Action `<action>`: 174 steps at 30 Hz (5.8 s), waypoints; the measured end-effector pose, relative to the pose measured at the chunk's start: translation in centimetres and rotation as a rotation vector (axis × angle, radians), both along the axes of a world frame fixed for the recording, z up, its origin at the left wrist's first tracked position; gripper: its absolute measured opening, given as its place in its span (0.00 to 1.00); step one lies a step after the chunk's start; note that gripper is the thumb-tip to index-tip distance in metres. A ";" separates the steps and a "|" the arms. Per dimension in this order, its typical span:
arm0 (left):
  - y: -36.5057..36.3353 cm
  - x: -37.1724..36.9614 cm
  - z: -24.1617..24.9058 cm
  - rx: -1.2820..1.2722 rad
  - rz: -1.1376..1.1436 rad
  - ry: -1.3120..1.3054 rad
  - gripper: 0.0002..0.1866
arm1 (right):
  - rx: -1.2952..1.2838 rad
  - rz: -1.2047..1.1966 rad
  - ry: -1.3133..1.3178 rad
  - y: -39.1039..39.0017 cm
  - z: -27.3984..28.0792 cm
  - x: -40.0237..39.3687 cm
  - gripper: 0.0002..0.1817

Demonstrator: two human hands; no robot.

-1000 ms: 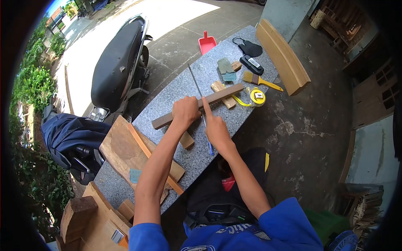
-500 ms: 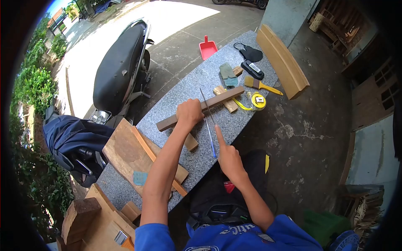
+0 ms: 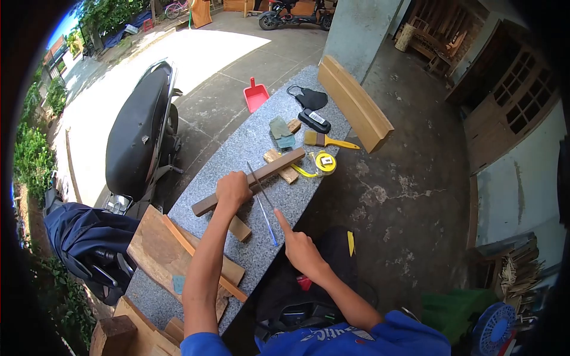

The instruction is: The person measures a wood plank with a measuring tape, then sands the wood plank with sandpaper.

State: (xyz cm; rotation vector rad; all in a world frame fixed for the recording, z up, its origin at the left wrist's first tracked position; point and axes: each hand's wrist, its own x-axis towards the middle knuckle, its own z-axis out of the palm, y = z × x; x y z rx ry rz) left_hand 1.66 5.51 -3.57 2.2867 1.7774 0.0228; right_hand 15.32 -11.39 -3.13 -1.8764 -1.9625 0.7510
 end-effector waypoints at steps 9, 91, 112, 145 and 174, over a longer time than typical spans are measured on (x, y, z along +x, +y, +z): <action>-0.5 0.4 -0.1 0.027 0.050 -0.003 0.11 | -0.007 -0.045 0.059 3.9 1.1 -1.6 0.40; -1.2 0.9 0.5 0.017 0.108 0.001 0.08 | -0.085 0.003 0.232 -3.4 1.6 2.4 0.35; -1.8 0.7 -1.5 0.183 0.075 -0.012 0.07 | -0.014 0.004 -0.001 4.3 2.0 -1.2 0.38; 1.0 0.4 0.9 -0.355 0.075 -0.061 0.22 | -0.123 -0.025 0.132 -3.3 2.4 2.0 0.36; -0.5 0.7 0.8 -0.066 0.109 -0.032 0.15 | -0.086 -0.002 0.029 0.3 1.2 0.7 0.37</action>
